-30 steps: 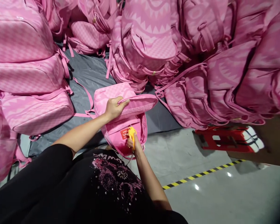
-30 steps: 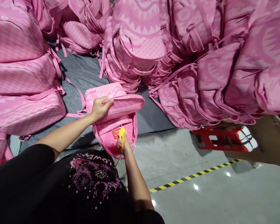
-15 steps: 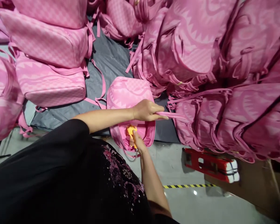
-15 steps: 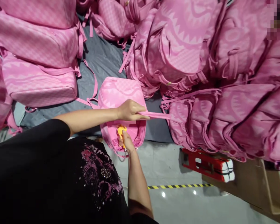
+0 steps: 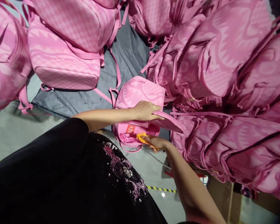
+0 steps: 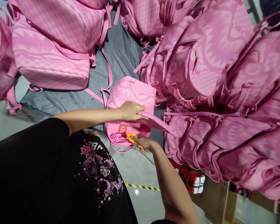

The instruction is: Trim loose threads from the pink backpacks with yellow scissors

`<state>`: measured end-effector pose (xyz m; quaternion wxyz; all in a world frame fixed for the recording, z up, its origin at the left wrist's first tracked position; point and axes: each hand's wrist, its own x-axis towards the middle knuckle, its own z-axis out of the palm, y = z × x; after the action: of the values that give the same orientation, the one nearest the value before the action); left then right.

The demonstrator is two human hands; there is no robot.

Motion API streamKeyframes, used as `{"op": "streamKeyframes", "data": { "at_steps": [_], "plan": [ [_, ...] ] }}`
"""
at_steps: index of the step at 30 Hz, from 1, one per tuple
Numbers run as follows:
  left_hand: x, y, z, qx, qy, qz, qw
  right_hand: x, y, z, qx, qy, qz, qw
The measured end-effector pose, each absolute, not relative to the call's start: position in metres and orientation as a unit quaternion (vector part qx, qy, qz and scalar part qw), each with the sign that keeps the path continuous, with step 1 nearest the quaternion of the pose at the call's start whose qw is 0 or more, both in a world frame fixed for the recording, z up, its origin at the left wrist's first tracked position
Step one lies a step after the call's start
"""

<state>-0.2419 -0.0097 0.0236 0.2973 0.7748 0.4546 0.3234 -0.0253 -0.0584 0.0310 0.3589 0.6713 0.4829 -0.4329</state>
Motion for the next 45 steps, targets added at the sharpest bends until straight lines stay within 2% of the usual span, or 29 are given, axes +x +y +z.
{"op": "streamKeyframes", "data": {
  "at_steps": [6, 10, 12, 14, 18, 20, 25, 32, 38, 41, 44, 45],
  "plan": [
    [-0.245, -0.011, 0.021, 0.763, 0.454, 0.322, 0.328, -0.054, -0.04, 0.039, 0.606, 0.476, -0.529, 0.356],
    [-0.247, -0.01, 0.018, 0.75, 0.461, 0.326, 0.345, -0.046, -0.039, 0.045, 0.639, 0.479, -0.422, 0.429],
    [-0.247, -0.01, 0.016, 0.747, 0.464, 0.327, 0.347, -0.036, -0.04, 0.051, 0.663, 0.48, -0.376, 0.435],
    [-0.247, -0.009, 0.015, 0.744, 0.467, 0.327, 0.348, -0.027, -0.045, 0.056, 0.674, 0.481, -0.392, 0.4],
    [-0.247, -0.004, 0.016, 0.729, 0.494, 0.321, 0.348, -0.018, -0.069, 0.051, 0.662, 0.49, -0.512, 0.244],
    [-0.247, -0.002, 0.017, 0.726, 0.504, 0.313, 0.348, -0.013, -0.085, 0.043, 0.662, 0.49, -0.53, 0.201],
    [-0.247, -0.002, 0.02, 0.736, 0.498, 0.308, 0.34, 0.018, -0.111, 0.041, 0.708, 0.437, -0.504, 0.23],
    [-0.241, -0.003, 0.022, 0.735, 0.51, 0.3, 0.33, 0.037, -0.132, 0.051, 0.707, 0.446, -0.521, 0.175],
    [-0.229, -0.02, 0.018, 0.774, 0.471, 0.274, 0.324, 0.042, -0.133, 0.047, 0.727, 0.442, -0.488, 0.195],
    [-0.237, -0.058, 0.011, 0.819, 0.385, 0.225, 0.362, 0.061, -0.153, 0.044, 0.752, 0.414, -0.496, 0.133],
    [-0.268, -0.098, -0.014, 0.83, 0.294, 0.175, 0.441, 0.087, -0.199, 0.033, 0.773, 0.336, -0.538, -0.02],
    [-0.281, -0.106, -0.027, 0.803, 0.322, 0.189, 0.465, 0.094, -0.215, 0.024, 0.785, 0.297, -0.536, -0.088]
  ]
}}
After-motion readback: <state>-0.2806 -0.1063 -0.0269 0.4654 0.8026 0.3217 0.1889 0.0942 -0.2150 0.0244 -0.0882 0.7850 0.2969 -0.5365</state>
